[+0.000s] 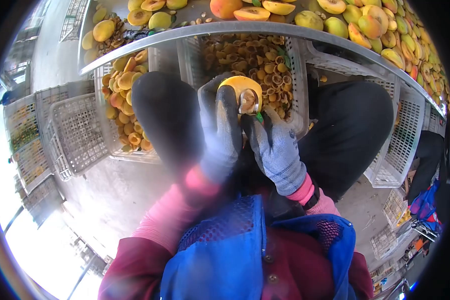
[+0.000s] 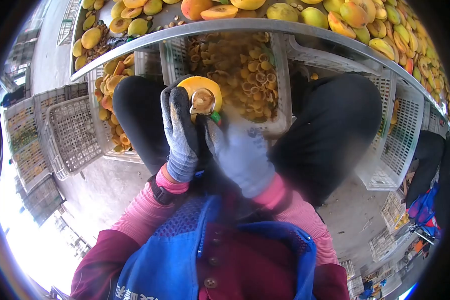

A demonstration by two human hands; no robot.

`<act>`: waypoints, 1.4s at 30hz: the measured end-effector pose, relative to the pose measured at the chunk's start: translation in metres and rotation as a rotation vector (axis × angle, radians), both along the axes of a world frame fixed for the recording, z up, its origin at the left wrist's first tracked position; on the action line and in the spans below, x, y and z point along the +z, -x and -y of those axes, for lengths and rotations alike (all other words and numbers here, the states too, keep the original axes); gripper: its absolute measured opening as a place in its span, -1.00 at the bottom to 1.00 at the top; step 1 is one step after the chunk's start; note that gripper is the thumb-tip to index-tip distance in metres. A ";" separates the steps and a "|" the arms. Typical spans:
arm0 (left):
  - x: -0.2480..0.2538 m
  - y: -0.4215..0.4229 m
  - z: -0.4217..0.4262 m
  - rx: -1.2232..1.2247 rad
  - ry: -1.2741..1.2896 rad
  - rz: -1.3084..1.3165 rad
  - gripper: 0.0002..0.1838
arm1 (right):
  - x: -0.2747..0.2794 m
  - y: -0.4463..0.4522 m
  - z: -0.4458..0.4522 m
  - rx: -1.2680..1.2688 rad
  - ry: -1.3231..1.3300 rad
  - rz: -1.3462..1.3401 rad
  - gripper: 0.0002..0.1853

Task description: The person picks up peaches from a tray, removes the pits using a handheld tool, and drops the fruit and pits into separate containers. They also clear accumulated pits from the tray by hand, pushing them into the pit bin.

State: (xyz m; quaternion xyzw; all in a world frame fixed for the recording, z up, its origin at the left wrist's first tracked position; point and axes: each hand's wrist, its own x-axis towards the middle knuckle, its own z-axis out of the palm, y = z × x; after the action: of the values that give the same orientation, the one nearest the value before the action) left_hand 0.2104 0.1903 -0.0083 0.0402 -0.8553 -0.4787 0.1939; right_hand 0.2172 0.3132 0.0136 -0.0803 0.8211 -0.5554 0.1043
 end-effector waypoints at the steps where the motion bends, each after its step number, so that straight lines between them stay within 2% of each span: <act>1: -0.004 -0.001 0.002 -0.033 0.213 -0.091 -0.68 | -0.002 -0.002 0.001 -0.006 -0.010 -0.038 -0.67; 4: 0.007 -0.007 -0.003 0.030 -0.233 0.189 -0.69 | -0.017 -0.013 0.001 0.007 -0.027 -0.156 -0.66; 7: 0.004 -0.008 -0.002 -0.017 -0.008 0.072 -0.64 | -0.023 -0.014 0.001 0.029 -0.026 -0.240 -0.68; 9: 0.002 -0.006 0.000 -0.066 0.182 -0.093 -0.60 | -0.017 -0.009 0.004 -0.014 -0.019 -0.206 -0.70; 11: 0.003 -0.006 0.000 -0.072 0.204 -0.106 -0.57 | -0.014 -0.006 0.005 -0.028 0.032 -0.151 -0.70; 15: -0.002 -0.012 -0.003 0.007 0.030 0.111 -0.54 | -0.020 -0.008 0.003 -0.019 0.021 -0.056 -0.69; 20: -0.015 -0.006 -0.001 -0.005 -0.062 0.158 -0.72 | -0.044 -0.012 -0.003 0.058 0.025 -0.157 -0.65; 22: -0.014 0.003 0.003 -0.042 -0.242 0.205 -0.76 | -0.045 -0.010 -0.005 0.061 0.109 -0.036 -0.64; 24: 0.007 0.014 0.023 -0.308 -0.264 0.444 -0.72 | -0.036 -0.007 -0.007 0.052 0.215 0.129 -0.63; 26: 0.012 0.020 0.030 -0.361 -0.299 0.453 -0.70 | -0.036 -0.006 -0.004 0.027 0.243 0.123 -0.64; 28: 0.010 0.021 0.032 -0.392 -0.239 0.371 -0.69 | -0.030 -0.006 0.002 -0.028 0.388 0.395 -0.66; 29: 0.006 0.022 0.031 -0.401 -0.165 0.280 -0.69 | -0.019 -0.003 0.001 -0.071 0.524 0.711 -0.67; 30: 0.004 0.025 0.032 -0.458 0.105 0.034 -0.71 | -0.010 -0.003 0.000 -0.117 0.654 1.032 -0.67; 33: 0.019 0.016 0.008 -0.167 -0.656 0.420 -0.73 | -0.003 -0.006 0.000 -0.084 0.803 1.058 -0.67; 37: 0.011 0.010 0.004 -0.207 -0.550 0.257 -0.74 | 0.005 -0.007 -0.006 0.004 0.923 1.212 -0.55; 39: 0.004 0.010 0.011 -0.285 -0.566 0.256 -0.71 | -0.001 -0.008 -0.009 0.053 1.033 1.311 -0.52; 42: 0.000 0.011 0.018 -0.345 -0.474 0.287 -0.70 | -0.004 -0.006 -0.009 0.062 1.023 1.382 -0.50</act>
State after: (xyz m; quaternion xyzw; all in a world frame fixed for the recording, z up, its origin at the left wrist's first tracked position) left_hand 0.1996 0.1724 -0.0086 0.0058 -0.7330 -0.6797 -0.0273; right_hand 0.2232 0.3222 0.0093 0.2165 0.2198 -0.7783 0.5469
